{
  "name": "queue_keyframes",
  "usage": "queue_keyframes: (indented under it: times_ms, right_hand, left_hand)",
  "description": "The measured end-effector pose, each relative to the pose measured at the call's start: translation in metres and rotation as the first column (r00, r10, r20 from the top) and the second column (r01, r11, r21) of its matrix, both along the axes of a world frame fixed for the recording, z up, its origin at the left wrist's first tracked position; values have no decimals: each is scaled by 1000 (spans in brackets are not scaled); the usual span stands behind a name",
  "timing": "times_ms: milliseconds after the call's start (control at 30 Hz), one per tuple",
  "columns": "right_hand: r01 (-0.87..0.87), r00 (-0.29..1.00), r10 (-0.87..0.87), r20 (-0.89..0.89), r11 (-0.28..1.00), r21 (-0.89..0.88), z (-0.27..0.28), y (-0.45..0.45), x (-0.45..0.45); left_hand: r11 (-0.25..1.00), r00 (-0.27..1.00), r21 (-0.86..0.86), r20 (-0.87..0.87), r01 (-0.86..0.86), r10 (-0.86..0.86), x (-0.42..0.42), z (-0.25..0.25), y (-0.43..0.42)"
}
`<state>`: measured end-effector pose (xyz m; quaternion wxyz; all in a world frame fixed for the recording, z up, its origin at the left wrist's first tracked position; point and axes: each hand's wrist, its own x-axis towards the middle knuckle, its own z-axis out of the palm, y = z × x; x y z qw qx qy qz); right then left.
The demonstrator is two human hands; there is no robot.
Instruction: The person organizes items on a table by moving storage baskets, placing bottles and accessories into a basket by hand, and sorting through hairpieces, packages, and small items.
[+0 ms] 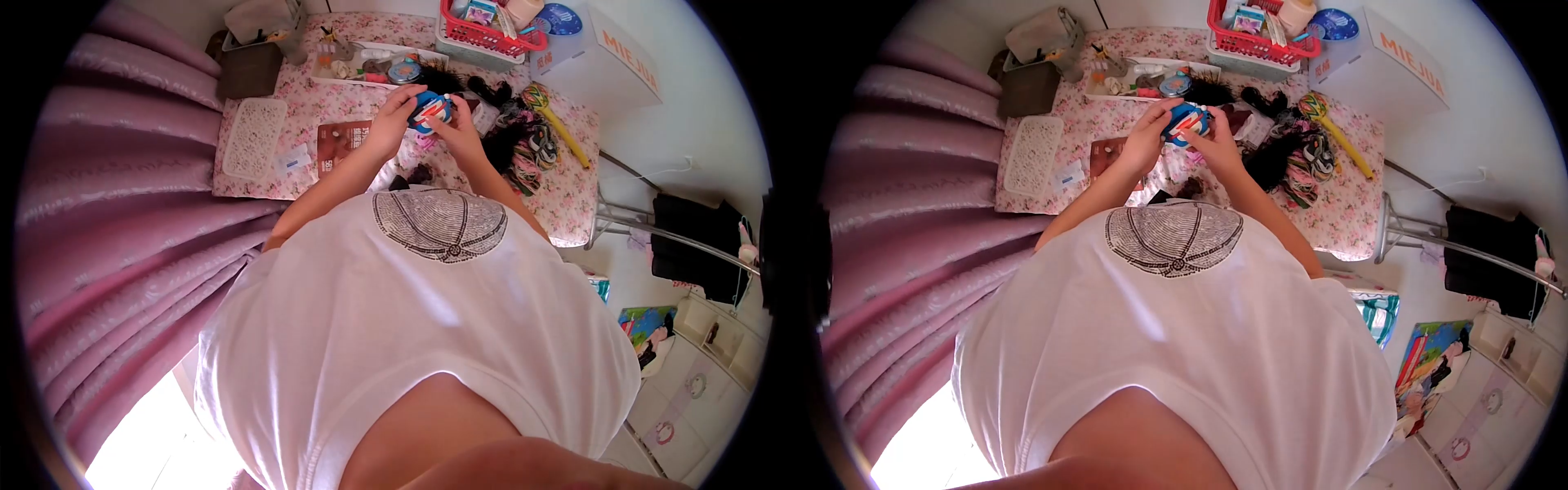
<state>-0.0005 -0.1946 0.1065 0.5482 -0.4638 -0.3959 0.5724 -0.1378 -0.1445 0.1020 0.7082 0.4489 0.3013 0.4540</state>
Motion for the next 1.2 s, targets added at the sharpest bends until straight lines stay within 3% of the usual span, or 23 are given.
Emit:
queue_keyframes:
  times_ms: [67,267,367,467,533,600,667,867,933,1067,1200]
  right_hand:
    - [16,1000,-17,19,1000,16,0,-1,2]
    - [12,998,-11,57,1000,-13,12,-4,5]
    - [4,996,-10,87,998,68,12,-2,4]
    - [-16,995,2,104,990,137,14,-5,-3]
    - [-60,997,55,47,992,113,20,-10,-6]
    - [-62,980,31,199,986,152,11,-5,-3]
    - [-75,957,37,289,990,121,10,-3,1]
    - [-83,984,65,-165,991,-108,14,3,10]
    - [-98,989,87,-122,991,-89,15,2,10]
    - [-146,978,128,-167,984,-101,12,1,9]
    - [-226,943,185,-276,966,-125,3,4,10]
  left_hand:
    - [998,992,-58,129,-6,13,0,4,-7]
    - [998,995,53,102,-17,11,1,15,-13]
    - [981,1000,194,-18,-8,12,1,25,-13]
    - [973,988,223,-154,58,-24,1,35,-13]
    - [994,991,94,-124,58,-46,0,34,-10]
    - [998,991,5,-124,56,-55,-3,28,-3]
    - [995,1000,-103,2,5,-5,-2,28,-3]
    - [975,962,-223,272,26,37,6,34,3]
    - [952,942,-298,335,76,30,2,29,11]
    - [969,935,-207,350,137,-57,1,37,10]
    - [989,981,-107,175,98,-79,3,40,7]
